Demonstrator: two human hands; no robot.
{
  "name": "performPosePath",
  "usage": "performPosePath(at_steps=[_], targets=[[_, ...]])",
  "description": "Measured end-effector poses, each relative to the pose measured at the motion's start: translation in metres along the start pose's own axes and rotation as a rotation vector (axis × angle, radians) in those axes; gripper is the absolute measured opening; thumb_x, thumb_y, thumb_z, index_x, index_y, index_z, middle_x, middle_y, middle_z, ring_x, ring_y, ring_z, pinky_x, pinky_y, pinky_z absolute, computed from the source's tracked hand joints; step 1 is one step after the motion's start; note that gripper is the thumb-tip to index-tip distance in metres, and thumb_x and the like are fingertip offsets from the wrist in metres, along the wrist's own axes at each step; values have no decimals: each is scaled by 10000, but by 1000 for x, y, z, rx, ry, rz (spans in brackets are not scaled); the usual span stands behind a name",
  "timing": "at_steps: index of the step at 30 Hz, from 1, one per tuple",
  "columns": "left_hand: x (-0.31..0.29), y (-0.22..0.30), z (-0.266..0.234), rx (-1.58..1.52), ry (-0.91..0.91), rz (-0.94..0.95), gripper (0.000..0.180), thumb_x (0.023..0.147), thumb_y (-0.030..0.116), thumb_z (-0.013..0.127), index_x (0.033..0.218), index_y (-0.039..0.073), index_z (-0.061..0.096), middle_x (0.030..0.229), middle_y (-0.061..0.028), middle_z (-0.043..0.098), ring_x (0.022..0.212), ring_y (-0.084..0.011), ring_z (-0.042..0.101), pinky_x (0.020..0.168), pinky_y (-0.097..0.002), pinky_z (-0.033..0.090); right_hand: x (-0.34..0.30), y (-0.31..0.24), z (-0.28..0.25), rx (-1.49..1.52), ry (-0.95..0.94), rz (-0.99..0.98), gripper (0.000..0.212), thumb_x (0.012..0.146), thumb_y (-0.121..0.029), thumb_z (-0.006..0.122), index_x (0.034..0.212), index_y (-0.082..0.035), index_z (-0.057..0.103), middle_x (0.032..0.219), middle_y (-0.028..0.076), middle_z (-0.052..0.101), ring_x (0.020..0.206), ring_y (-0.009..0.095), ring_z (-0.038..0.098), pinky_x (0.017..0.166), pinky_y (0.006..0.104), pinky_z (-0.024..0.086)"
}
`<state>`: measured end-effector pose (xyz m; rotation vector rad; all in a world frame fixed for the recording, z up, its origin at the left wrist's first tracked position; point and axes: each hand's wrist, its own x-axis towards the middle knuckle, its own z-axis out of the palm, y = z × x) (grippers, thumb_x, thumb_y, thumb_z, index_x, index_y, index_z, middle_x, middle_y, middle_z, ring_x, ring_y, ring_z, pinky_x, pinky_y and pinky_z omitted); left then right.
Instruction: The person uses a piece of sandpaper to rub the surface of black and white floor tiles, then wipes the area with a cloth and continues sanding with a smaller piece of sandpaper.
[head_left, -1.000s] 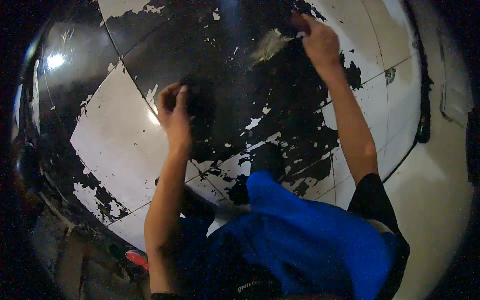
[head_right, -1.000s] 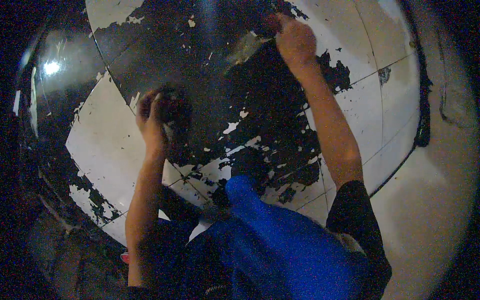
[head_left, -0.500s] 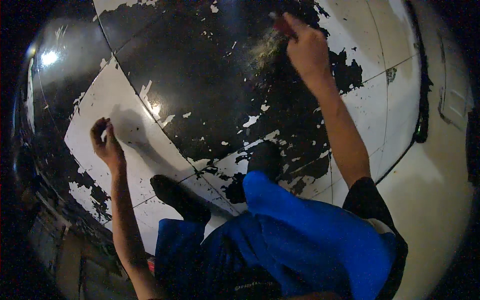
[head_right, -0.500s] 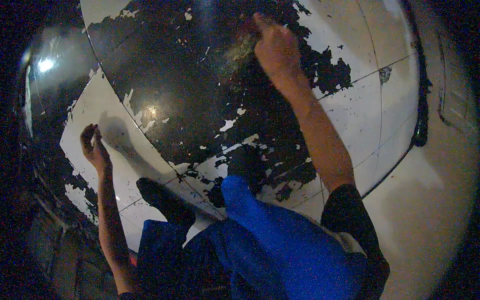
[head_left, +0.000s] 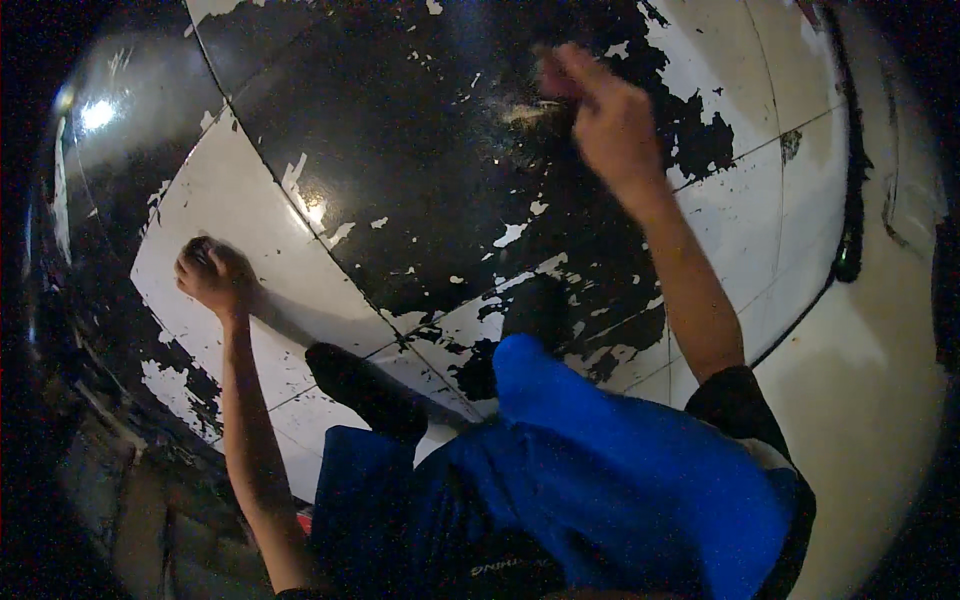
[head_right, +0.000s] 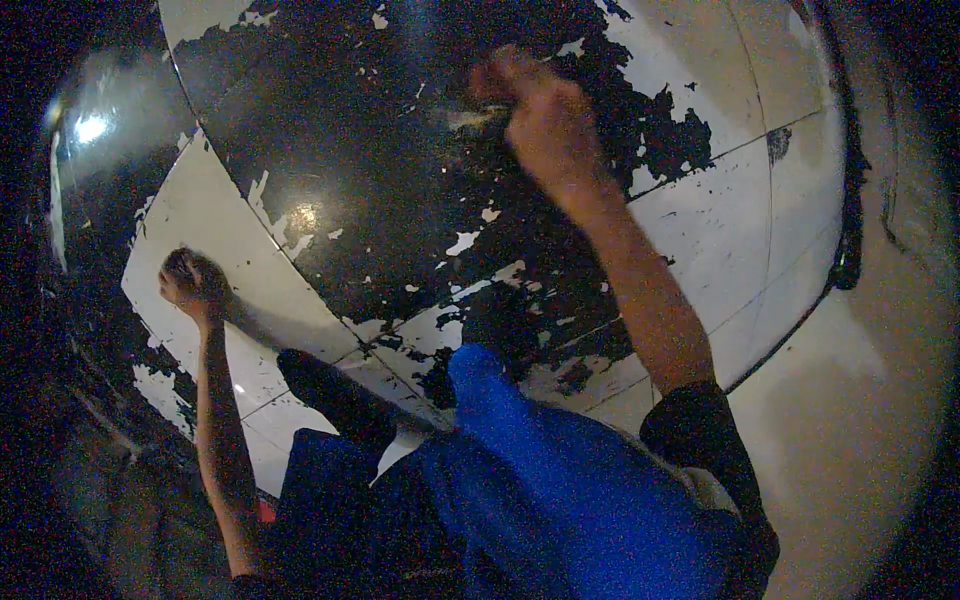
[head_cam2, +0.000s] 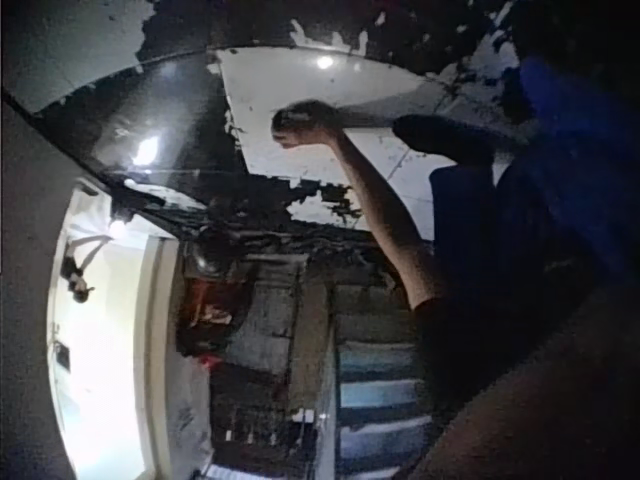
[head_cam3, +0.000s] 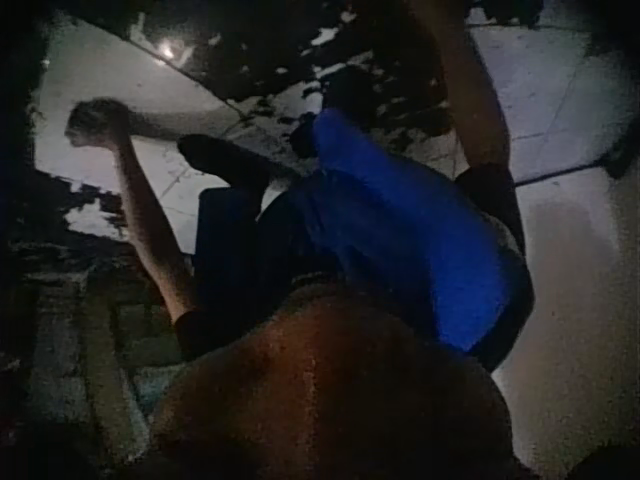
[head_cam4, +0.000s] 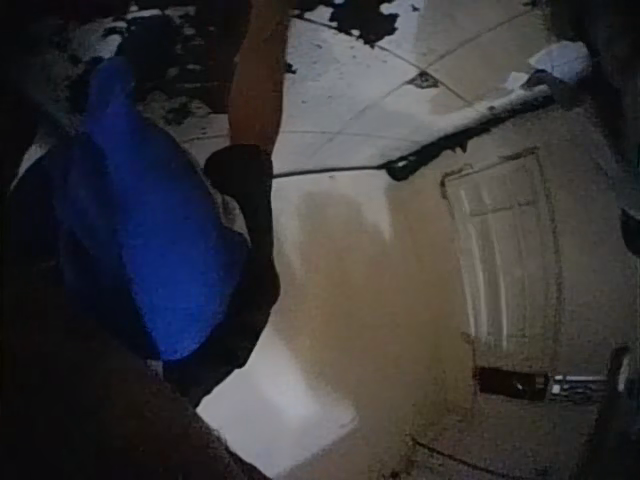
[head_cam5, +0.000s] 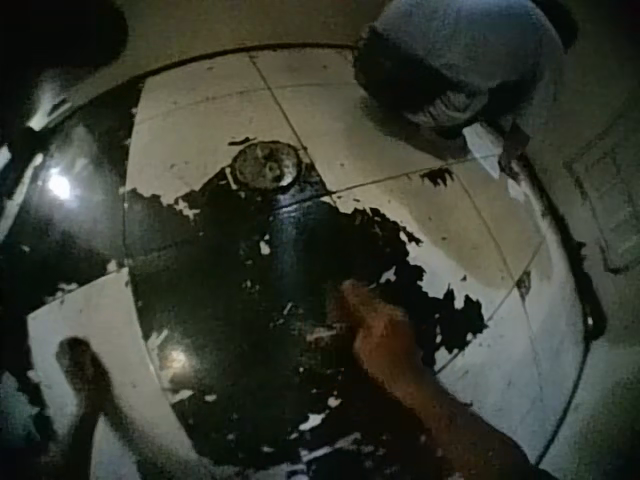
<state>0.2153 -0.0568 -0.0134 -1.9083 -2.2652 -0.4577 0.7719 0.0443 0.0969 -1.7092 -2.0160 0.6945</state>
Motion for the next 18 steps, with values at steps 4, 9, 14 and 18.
performPosePath(at_steps=[4, 9, 14, 18], targets=[[2, 18, 1, 48, 28, -25, 310, 884, 205, 570, 1140, 36, 616, 1147, -150, 628, 1138, -370, 529, 1029, -520, 349, 10, 47, 17, -319, 169, 35, 477, 829, 34, 550, 1304, 41, 594, 1244, 243, 659, 1048, 431, 680, 992, 454, 543], [3, 22, -3, 20, 4, -58, 309, 873, 195, 558, 1136, 42, 614, 1143, -165, 626, 1151, -368, 520, 1029, -514, 349, -30, -27, 93, -238, 227, -191, 494, 834, 29, 540, 1328, 15, 568, 1215, 261, 658, 1060, 447, 664, 975, 486, 537], [4, 24, -1, 62, 17, -33, 298, 875, 204, 560, 1119, 42, 618, 1130, -173, 624, 1140, -376, 526, 1028, -520, 351, -14, -36, 52, 46, 112, 76, 567, 775, 91, 564, 1336, 8, 589, 1254, 265, 645, 1141, 399, 649, 1012, 442, 527], [6, 23, 5, 72, 8, -66, 321, 900, 267, 570, 1126, 46, 625, 1123, -161, 624, 1136, -376, 530, 1008, -516, 361, 25, 46, 5, -268, 299, 85, 453, 825, 38, 556, 1264, -20, 652, 1114, 212, 700, 994, 423, 675, 925, 462, 553]])
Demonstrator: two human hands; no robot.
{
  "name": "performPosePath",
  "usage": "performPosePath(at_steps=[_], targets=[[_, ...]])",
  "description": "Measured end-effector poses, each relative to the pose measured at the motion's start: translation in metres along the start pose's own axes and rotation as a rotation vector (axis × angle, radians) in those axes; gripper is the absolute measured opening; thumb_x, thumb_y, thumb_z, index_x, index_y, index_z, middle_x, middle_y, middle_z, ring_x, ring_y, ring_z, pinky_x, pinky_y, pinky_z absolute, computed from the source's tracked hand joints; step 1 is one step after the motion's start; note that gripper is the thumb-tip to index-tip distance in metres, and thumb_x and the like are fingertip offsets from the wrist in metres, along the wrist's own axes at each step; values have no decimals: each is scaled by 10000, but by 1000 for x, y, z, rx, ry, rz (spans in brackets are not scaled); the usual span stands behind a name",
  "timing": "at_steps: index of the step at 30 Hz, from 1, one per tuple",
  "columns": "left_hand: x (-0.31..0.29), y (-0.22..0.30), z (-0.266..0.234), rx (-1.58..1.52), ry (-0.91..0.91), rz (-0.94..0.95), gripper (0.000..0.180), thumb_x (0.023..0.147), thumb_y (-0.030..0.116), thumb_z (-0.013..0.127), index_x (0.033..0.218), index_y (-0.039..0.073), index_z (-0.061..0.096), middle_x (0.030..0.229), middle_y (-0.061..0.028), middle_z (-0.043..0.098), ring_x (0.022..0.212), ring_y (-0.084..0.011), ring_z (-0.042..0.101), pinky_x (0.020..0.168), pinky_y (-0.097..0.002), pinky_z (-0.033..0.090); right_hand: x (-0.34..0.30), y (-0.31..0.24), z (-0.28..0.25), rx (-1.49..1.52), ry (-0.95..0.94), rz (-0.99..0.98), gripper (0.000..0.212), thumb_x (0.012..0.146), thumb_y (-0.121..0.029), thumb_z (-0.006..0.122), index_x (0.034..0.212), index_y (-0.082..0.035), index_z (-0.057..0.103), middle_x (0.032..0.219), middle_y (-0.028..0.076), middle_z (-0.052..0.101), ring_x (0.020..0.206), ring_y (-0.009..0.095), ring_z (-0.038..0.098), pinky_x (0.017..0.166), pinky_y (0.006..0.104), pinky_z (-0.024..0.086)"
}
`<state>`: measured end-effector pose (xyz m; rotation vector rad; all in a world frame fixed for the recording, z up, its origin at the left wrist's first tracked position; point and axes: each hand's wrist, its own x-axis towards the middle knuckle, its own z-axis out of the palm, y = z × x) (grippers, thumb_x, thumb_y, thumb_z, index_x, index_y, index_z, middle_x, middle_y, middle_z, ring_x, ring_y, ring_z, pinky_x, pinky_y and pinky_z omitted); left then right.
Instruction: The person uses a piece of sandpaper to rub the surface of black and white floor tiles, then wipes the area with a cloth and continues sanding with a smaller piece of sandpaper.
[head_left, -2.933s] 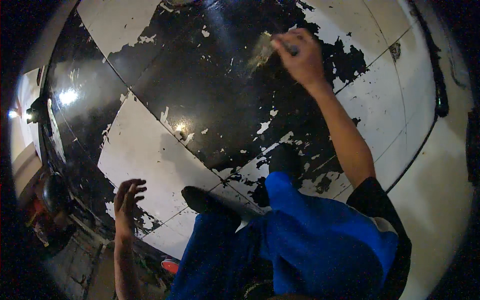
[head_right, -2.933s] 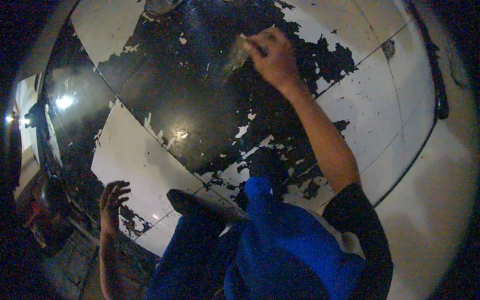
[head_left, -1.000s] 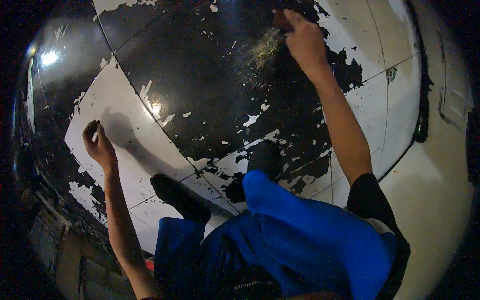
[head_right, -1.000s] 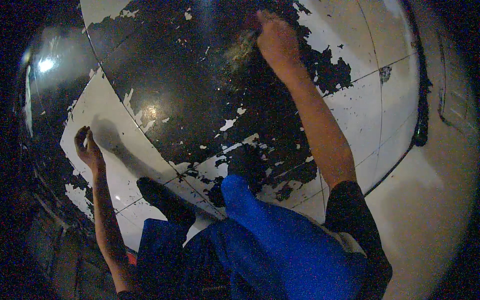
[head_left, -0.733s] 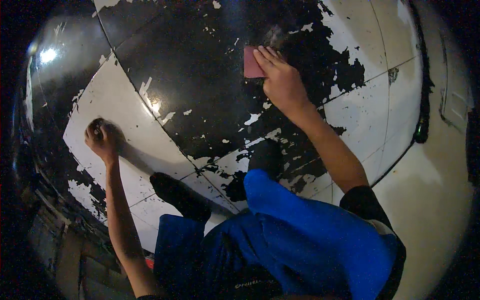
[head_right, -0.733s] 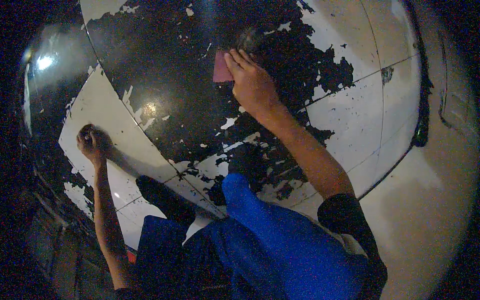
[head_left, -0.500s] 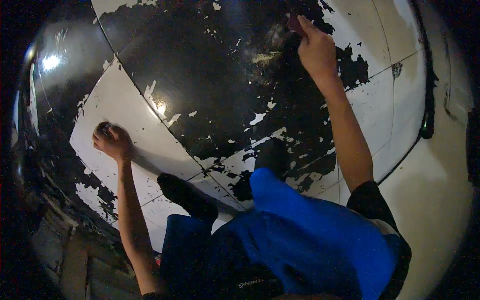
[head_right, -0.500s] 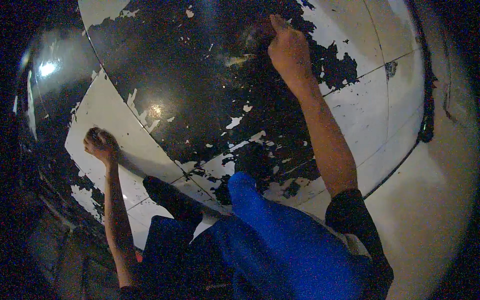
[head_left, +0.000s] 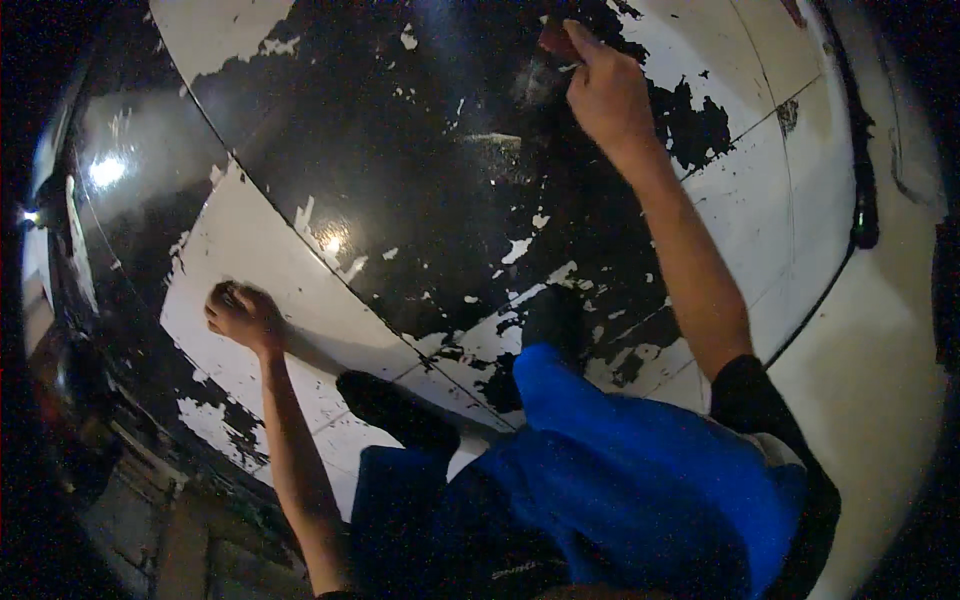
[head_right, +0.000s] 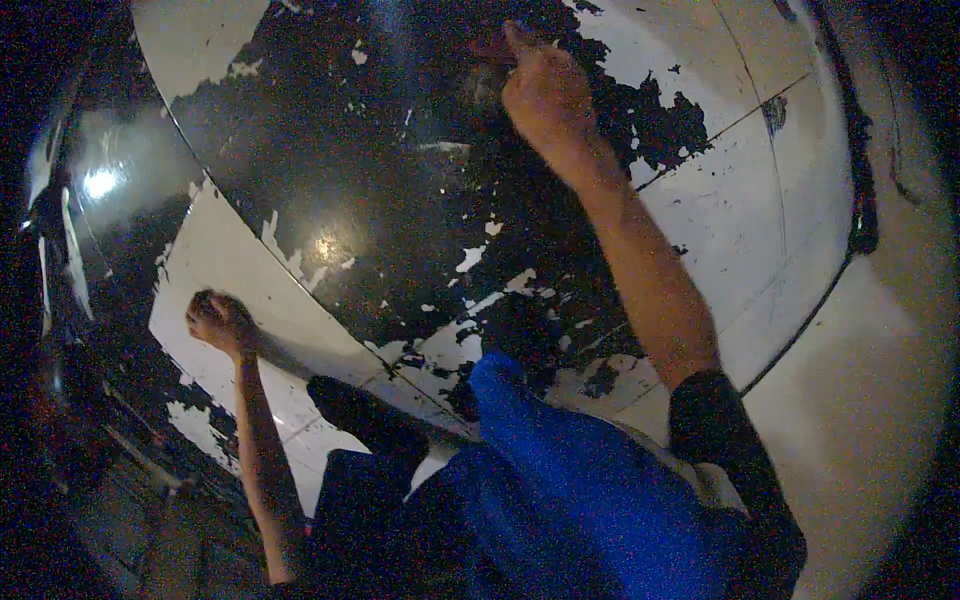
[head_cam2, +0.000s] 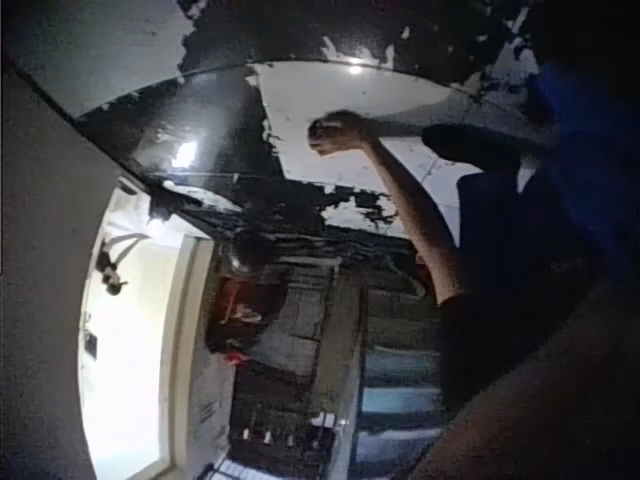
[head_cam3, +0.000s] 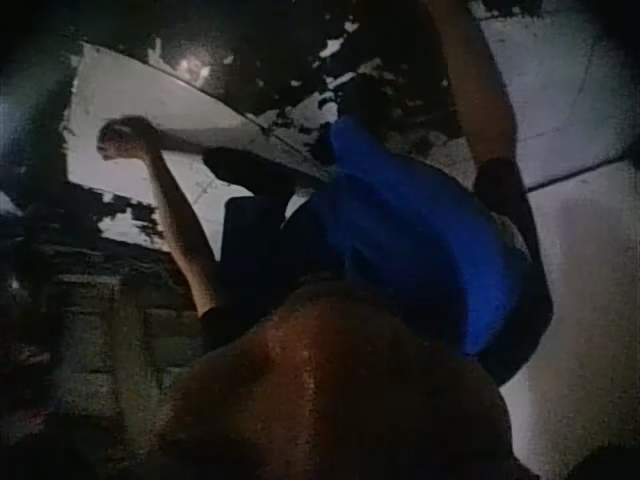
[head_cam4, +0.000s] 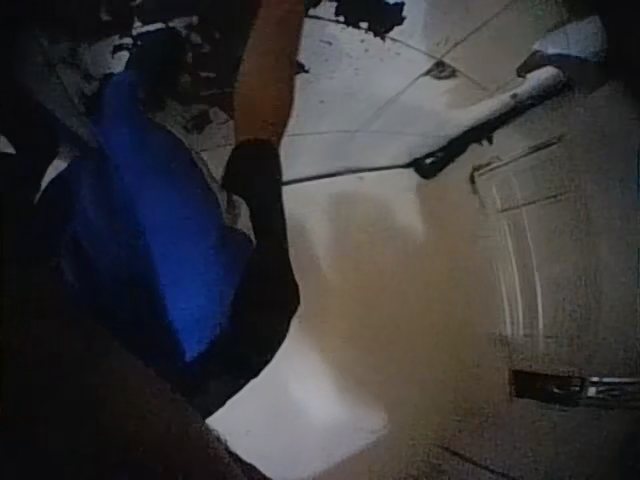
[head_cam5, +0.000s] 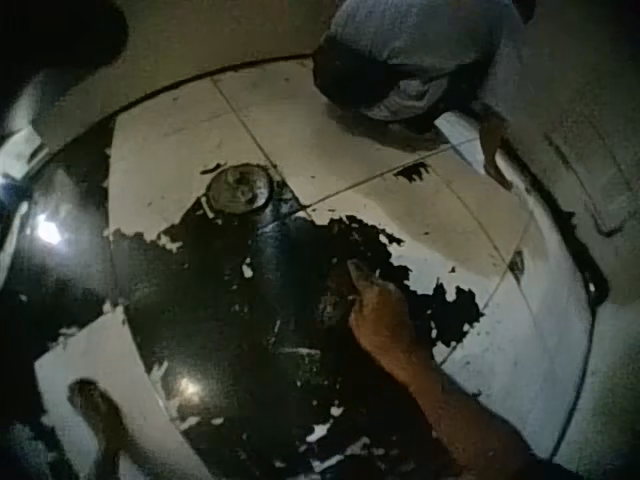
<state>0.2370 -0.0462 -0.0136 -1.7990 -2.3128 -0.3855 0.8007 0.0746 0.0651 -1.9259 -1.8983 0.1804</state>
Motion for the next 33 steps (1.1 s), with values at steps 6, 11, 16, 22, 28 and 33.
performPosePath(at_steps=[6, 11, 16, 22, 28, 33], targets=[[-13, -17, 3, 26, 20, 31, 333, 917, 277, 572, 1167, 64, 623, 1148, -144, 622, 1133, -367, 531, 990, -509, 368, -78, -59, 62, -57, -169, -362, 558, 799, 65, 554, 1357, 68, 557, 1477, 236, 504, 1365, 406, 489, 1202, 415, 339], [-8, 1, -9, -59, 61, 46, 314, 872, 193, 580, 1144, 36, 587, 1149, -168, 604, 1131, -373, 520, 1004, -513, 356, -68, -57, 20, 342, -193, -212, 610, 766, 117, 506, 1360, 3, 582, 1405, 201, 581, 1354, 335, 518, 1162, 420, 399], [-2, 10, -5, -56, 37, 25, 322, 885, 246, 574, 1143, 56, 606, 1157, -167, 606, 1149, -381, 518, 1008, -520, 356, -59, 0, -27, -123, -165, 192, 286, 961, -100, 490, 1196, 1, 618, 1211, 210, 676, 1086, 397, 658, 955, 484, 529], [-11, -28, 7, 22, 56, 17, 377, 932, 375, 547, 1142, 75, 637, 1173, -133, 630, 1171, -355, 524, 988, -509, 367, -103, -125, 59, 236, -182, 125, 625, 884, 28, 526, 1454, 181, 321, 1380, 294, 500, 1147, 416, 612, 1034, 427, 481], [-10, -2, -3, -57, 61, 48, 372, 962, 375, 526, 1170, 77, 605, 1151, -139, 638, 1147, -363, 524, 987, -520, 361, -68, -145, 33, 262, -280, 14, 468, 916, -32, 500, 1359, 117, 525, 1478, 324, 454, 1254, 436, 577, 1055, 423, 490], [-8, 11, -13, -85, 74, 83, 316, 971, 337, 543, 1147, 83, 610, 1141, -132, 641, 1131, -368, 528, 985, -526, 358, -84, -47, -59, 235, -264, 128, 418, 1003, -206, 555, 1322, 62, 593, 1483, 312, 455, 1290, 441, 545, 1055, 427, 480]])
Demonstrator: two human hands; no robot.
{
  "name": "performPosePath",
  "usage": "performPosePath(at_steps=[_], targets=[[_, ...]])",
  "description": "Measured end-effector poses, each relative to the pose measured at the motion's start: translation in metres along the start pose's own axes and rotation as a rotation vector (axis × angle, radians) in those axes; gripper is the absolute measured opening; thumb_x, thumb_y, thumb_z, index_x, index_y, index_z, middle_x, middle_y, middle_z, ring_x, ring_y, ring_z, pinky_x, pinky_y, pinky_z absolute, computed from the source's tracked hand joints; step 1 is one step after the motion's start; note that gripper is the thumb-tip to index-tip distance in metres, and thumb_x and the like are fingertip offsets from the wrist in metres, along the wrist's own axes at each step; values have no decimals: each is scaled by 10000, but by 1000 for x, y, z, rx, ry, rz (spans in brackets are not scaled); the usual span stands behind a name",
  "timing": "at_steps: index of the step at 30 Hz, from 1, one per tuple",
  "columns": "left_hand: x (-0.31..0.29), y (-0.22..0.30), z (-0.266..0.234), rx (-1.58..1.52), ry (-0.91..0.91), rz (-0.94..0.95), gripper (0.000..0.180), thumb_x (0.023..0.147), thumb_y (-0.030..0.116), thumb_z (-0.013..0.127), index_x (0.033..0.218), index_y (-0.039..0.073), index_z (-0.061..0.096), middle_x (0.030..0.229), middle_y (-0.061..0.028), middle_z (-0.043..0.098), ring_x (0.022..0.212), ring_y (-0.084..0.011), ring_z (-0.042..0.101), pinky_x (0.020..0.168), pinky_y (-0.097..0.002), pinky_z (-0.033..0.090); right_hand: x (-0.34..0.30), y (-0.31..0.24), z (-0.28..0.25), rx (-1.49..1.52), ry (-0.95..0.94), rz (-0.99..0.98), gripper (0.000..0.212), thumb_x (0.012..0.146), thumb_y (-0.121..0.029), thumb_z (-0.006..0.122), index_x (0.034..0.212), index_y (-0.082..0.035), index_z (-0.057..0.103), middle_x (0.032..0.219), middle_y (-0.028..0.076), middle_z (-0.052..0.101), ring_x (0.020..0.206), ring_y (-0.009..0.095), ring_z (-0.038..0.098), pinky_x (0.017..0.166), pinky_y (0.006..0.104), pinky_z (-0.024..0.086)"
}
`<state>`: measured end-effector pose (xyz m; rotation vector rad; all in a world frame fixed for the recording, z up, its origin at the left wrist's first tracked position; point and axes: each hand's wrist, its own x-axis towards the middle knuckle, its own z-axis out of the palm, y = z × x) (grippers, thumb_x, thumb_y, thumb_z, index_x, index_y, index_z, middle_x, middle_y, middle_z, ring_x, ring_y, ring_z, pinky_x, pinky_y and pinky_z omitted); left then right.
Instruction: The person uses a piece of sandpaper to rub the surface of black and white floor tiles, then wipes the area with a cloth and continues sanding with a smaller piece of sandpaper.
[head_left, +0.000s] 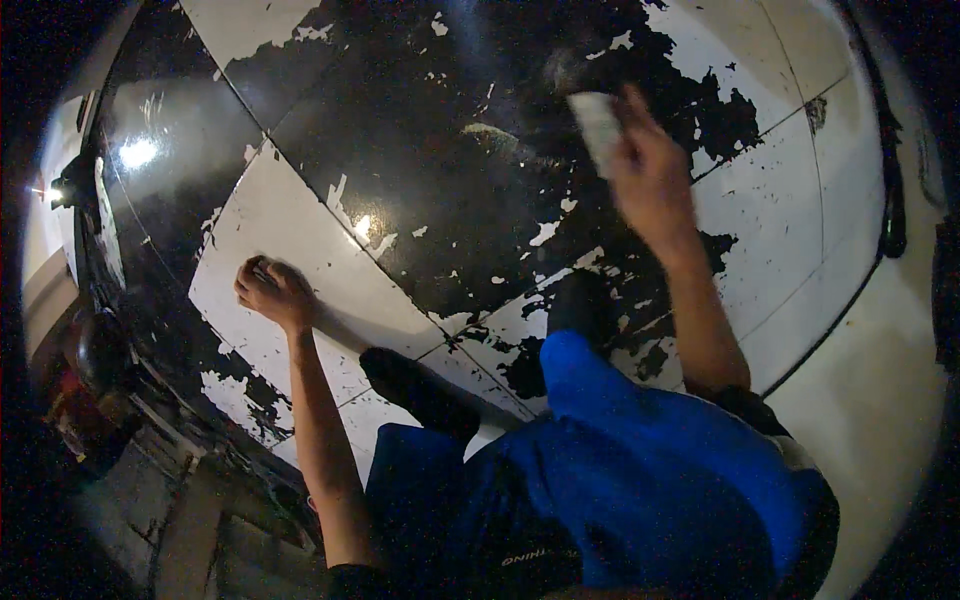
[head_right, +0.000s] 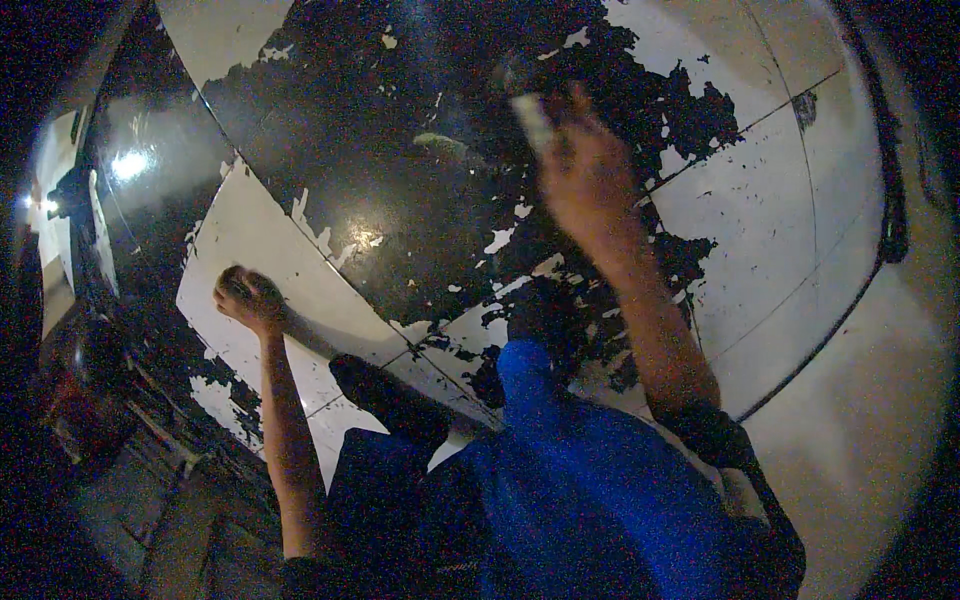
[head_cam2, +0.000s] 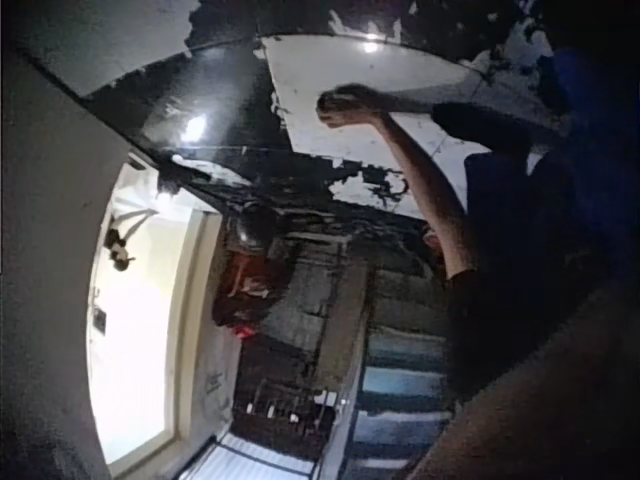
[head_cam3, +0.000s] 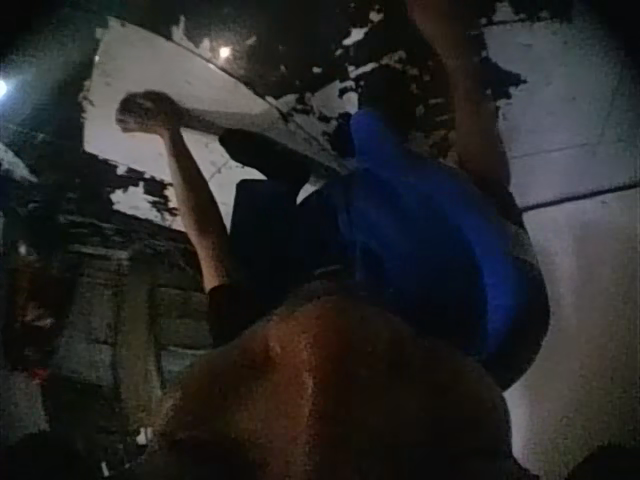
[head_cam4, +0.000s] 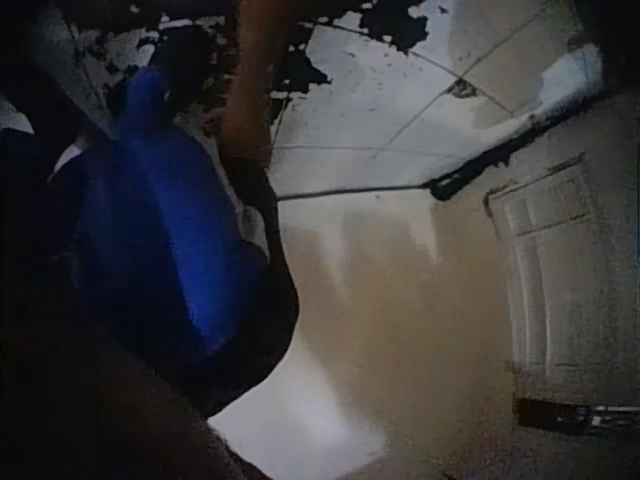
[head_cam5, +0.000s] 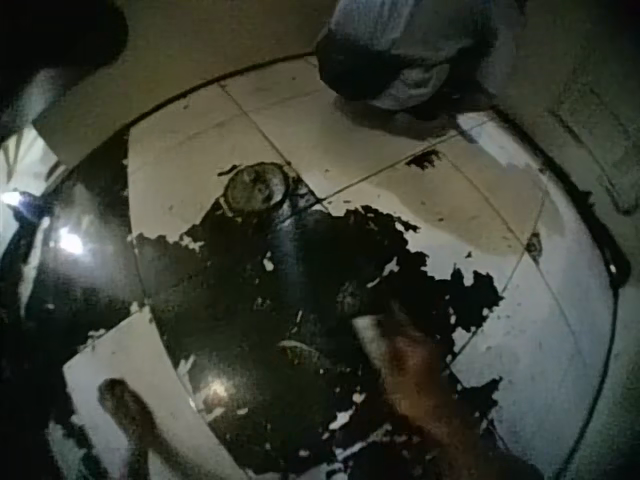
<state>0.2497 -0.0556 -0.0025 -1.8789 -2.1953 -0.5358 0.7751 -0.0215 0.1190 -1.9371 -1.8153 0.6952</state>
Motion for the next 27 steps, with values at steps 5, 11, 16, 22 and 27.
performPosePath(at_steps=[5, 11, 16, 22, 27], targets=[[7, 6, 1, -2, -4, -75, 297, 840, 138, 580, 1117, 40, 618, 1119, -180, 627, 1132, -381, 522, 1009, -520, 363, -48, 23, 33, -183, -71, 273, 422, 1035, -191, 474, 1373, 49, 553, 1492, 369, 393, 1307, 521, 483, 1110, 475, 434], [5, 16, 9, 27, 28, -174, 236, 831, 105, 606, 1059, 51, 625, 1070, -161, 626, 1090, -366, 536, 995, -498, 378, -20, -83, 142, -296, -51, -274, 593, 826, -53, 560, 1328, 246, 459, 1458, 421, 364, 1335, 491, 445, 1136, 497, 353], [-2, 12, 8, 41, 58, -188, 239, 839, 142, 597, 1062, 71, 645, 1057, -131, 641, 1069, -353, 552, 969, -496, 391, 16, -93, 85, 20, -59, -157, 393, 970, -38, 518, 1326, 119, 575, 1518, 270, 443, 1307, 392, 558, 1085, 435, 457], [3, 16, 11, 37, 47, -166, 252, 857, 182, 592, 1081, 82, 651, 1080, -122, 658, 1083, -343, 562, 968, -493, 394, 6, -3, -4, -125, 29, -81, 394, 997, -128, 522, 1347, 40, 594, 1428, 260, 539, 1236, 405, 603, 1046, 445, 501], [4, 16, 8, -10, 103, -188, 233, 840, 142, 588, 1053, 77, 658, 1048, -106, 659, 1069, -334, 565, 978, -487, 393, 33, -13, 25, -354, -202, 264, 443, 985, -110, 513, 1406, 23, 538, 1250, 258, 646, 1040, 430, 673, 924, 491, 560]])
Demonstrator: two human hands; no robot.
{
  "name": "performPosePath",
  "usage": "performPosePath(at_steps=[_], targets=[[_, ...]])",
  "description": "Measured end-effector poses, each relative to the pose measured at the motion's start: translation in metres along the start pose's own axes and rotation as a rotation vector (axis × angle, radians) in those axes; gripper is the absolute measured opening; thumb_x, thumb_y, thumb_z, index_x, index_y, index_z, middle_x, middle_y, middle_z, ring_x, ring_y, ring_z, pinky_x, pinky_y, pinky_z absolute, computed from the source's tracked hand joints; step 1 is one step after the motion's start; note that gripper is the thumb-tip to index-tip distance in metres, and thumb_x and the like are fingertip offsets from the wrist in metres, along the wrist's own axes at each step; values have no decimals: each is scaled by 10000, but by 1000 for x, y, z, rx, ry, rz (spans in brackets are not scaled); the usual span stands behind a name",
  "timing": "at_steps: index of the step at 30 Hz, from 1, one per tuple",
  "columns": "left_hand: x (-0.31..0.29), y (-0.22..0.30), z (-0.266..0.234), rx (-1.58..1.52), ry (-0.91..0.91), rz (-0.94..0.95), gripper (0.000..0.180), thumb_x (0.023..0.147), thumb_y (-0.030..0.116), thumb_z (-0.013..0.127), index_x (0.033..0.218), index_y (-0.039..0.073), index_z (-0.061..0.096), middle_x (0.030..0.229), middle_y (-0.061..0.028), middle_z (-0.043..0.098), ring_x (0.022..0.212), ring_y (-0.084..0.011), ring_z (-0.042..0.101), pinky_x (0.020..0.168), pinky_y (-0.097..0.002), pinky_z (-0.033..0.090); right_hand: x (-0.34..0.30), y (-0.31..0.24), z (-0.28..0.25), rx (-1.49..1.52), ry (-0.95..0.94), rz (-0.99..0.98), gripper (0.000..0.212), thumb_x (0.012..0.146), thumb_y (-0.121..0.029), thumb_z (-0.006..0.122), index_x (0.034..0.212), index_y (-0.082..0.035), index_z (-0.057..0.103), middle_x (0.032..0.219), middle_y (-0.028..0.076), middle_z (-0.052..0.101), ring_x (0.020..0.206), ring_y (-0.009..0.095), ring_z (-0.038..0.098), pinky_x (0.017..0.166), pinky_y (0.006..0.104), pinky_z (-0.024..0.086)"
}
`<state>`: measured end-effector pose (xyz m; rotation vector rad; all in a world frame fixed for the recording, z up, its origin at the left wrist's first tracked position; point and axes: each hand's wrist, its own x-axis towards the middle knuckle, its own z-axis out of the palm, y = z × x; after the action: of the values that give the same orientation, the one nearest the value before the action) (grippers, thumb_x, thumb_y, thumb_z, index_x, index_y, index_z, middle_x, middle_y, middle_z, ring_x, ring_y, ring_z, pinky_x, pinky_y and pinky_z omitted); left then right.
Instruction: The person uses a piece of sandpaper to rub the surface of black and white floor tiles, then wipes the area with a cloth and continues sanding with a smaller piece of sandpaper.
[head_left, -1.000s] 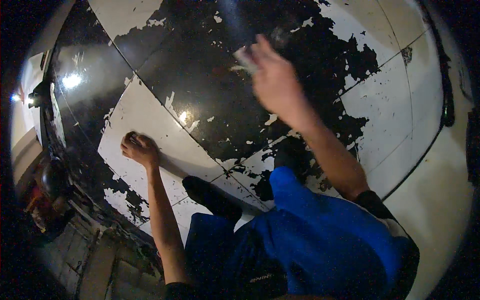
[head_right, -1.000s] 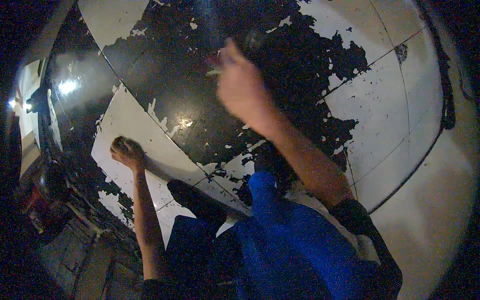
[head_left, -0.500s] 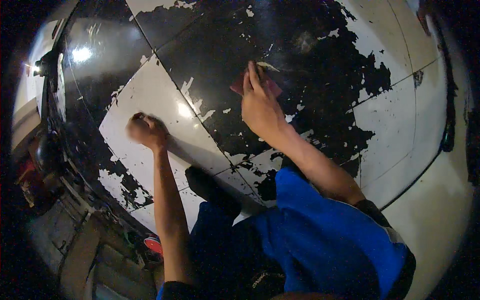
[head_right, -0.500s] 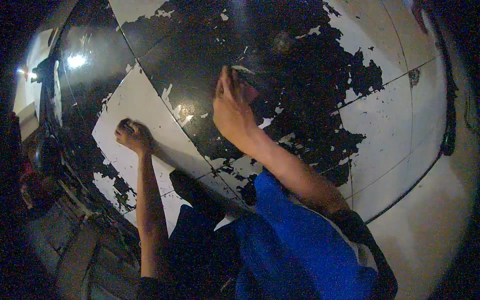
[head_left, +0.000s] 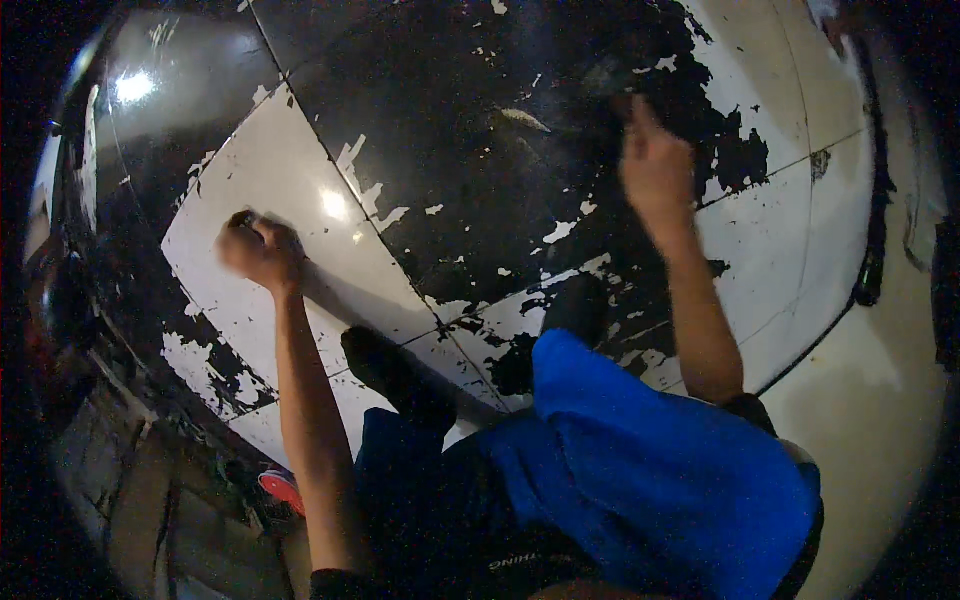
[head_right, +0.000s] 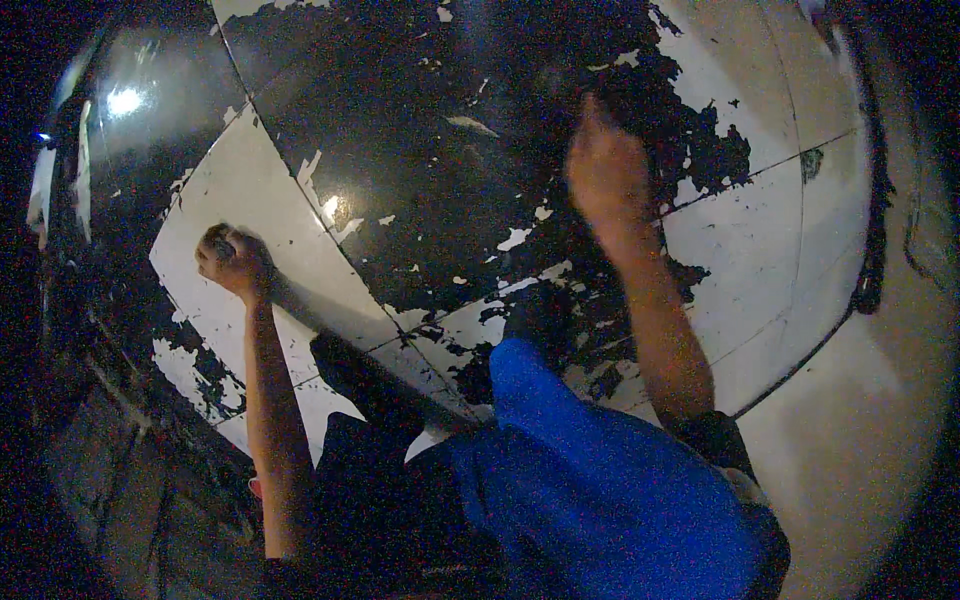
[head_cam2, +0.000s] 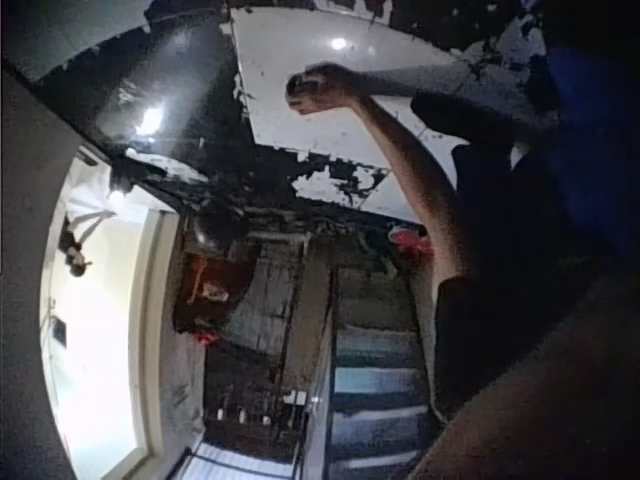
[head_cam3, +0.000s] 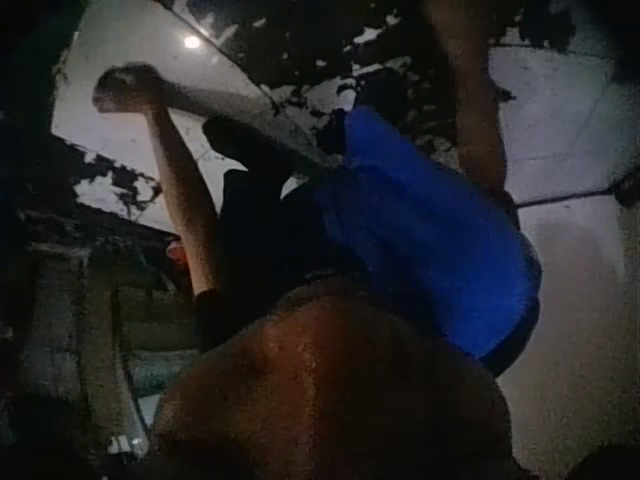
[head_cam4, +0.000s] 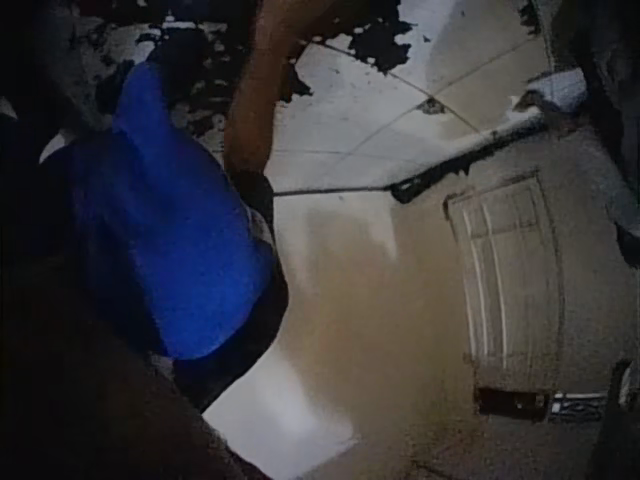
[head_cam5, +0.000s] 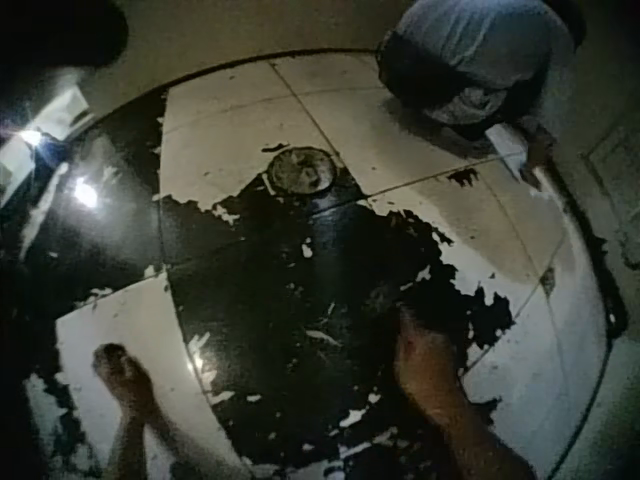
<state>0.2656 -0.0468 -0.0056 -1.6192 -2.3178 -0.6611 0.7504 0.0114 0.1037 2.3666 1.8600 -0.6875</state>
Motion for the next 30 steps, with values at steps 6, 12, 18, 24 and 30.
performPosePath(at_steps=[6, 12, 18, 24, 30], targets=[[-5, -11, 2, 39, -56, -17, 253, 841, 153, 595, 1076, 91, 668, 1074, -103, 667, 1084, -331, 574, 971, -482, 397, -28, -96, 104, 49, 323, -587, 540, 902, -110, 510, 1397, 105, 490, 1381, 369, 511, 1295, 498, 501, 1116, 571, 390], [-2, -21, 2, 49, -45, 72, 213, 849, 132, 588, 1046, 103, 661, 1061, -92, 669, 1093, -318, 564, 996, -481, 375, 41, -63, 33, 307, 291, -704, 500, 884, -70, 538, 1381, -69, 592, 1345, 215, 614, 1236, 371, 595, 1094, 488, 452], [-2, -7, 3, 34, -87, 68, 280, 861, 166, 599, 1125, 75, 626, 1111, -128, 646, 1142, -349, 535, 1032, -495, 350, 128, -85, 29, 155, 309, -1178, 353, 844, -10, 578, 1178, -54, 685, 1227, 155, 683, 1162, 331, 640, 1046, 424, 500], [3, -47, -16, 29, -204, 282, 369, 926, 280, 579, 1207, 41, 577, 1220, -169, 599, 1200, -377, 510, 1047, -515, 341, 70, -50, 58, -19, 47, -1324, 617, 703, 96, 597, 1280, -114, 659, 1410, 117, 599, 1362, 320, 521, 1216, 469, 321], [1, -27, -12, 14, -163, 280, 383, 939, 325, 573, 1188, 35, 581, 1214, -176, 596, 1185, -385, 514, 1042, -520, 347, 52, 23, 11, 120, 30, -1217, 608, 732, 80, 595, 1295, -140, 653, 1413, 142, 592, 1321, 368, 546, 1171, 478, 400]])
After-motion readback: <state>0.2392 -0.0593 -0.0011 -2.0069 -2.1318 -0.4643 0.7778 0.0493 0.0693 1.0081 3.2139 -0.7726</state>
